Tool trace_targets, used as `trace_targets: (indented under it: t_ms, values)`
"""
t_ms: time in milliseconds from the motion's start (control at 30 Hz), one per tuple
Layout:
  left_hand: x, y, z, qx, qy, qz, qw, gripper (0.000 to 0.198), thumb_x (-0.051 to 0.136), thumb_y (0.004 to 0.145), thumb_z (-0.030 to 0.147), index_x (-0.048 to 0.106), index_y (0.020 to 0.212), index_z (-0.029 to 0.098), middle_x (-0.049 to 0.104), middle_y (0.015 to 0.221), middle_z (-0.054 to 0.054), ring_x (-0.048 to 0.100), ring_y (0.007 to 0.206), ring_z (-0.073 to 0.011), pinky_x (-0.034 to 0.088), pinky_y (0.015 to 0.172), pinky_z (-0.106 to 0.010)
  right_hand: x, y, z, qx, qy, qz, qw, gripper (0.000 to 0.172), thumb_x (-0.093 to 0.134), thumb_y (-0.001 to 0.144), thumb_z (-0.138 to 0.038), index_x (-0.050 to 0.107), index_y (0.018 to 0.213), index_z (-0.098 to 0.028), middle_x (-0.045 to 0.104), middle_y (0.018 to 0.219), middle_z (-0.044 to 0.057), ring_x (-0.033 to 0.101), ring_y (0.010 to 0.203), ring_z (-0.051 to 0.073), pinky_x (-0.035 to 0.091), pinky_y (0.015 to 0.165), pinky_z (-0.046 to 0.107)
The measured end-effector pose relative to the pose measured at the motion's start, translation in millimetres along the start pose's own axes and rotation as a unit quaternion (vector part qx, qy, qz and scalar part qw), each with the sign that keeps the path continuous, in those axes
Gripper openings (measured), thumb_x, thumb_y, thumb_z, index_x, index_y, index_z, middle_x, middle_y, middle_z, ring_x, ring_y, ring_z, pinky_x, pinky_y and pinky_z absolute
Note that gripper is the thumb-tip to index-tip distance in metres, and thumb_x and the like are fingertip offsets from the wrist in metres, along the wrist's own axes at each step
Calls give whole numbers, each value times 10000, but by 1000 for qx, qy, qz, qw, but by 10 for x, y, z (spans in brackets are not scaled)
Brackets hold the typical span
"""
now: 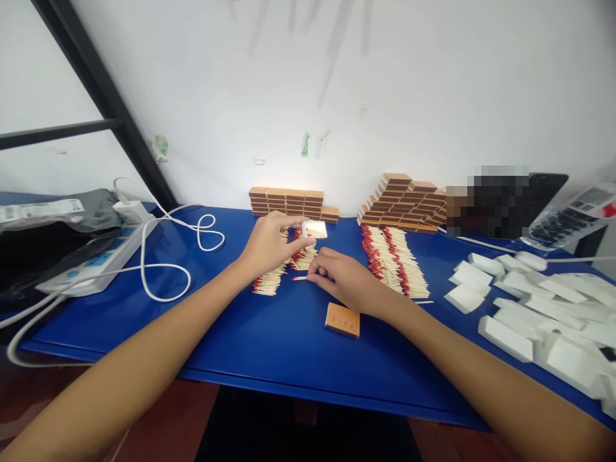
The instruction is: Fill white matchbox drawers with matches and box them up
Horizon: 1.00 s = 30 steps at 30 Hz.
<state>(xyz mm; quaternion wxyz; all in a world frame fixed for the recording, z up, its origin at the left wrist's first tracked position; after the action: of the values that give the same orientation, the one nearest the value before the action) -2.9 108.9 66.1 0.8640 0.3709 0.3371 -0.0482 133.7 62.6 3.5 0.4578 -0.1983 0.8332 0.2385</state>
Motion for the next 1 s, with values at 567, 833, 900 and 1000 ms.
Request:
trace_targets:
  t_ms: [567, 833, 900, 1000]
  values:
    - [172, -53, 24, 3, 6, -69, 998, 354, 923, 810, 406, 838, 1133, 289, 819, 1012, -43, 721, 912, -239, 561, 832, -385, -787, -179, 199, 22, -73, 187, 979, 91, 535, 1054, -247, 604, 999, -226, 623, 999, 79, 601, 863, 232, 455, 750, 362]
    - [259, -121, 159, -11, -98, -94, 991, 410, 933, 794, 373, 825, 1174, 259, 831, 1097, -54, 755, 984, -244, 605, 917, -403, -672, -188, 164, 20, -131, 187, 974, 102, 524, 1062, -252, 608, 1008, -229, 624, 1027, 89, 611, 835, 245, 427, 697, 362]
    - [273, -128, 186, -14, -113, -99, 989, 403, 932, 797, 365, 826, 1169, 253, 834, 1110, -54, 762, 1014, -249, 607, 942, -402, -630, -184, 122, 6, -140, 175, 975, 105, 519, 1067, -253, 608, 1016, -229, 635, 1038, 94, 615, 839, 246, 425, 689, 362]
    - [293, -130, 195, -13, -130, -108, 986, 407, 928, 800, 367, 825, 1175, 245, 831, 1154, -62, 765, 1055, -254, 602, 980, -407, -599, -180, 71, -13, -143, 157, 977, 119, 506, 1071, -241, 612, 1021, -225, 644, 1052, 100, 626, 877, 249, 434, 700, 362]
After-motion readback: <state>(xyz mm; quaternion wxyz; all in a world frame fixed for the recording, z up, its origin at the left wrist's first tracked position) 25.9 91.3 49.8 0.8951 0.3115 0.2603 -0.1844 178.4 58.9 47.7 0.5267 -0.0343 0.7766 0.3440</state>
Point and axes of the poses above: each hand's wrist, its own y-axis towards the middle knuckle, its own x-axis out of the palm, z = x × y, the point moved 9 cm from there along y, towards the middle knuckle
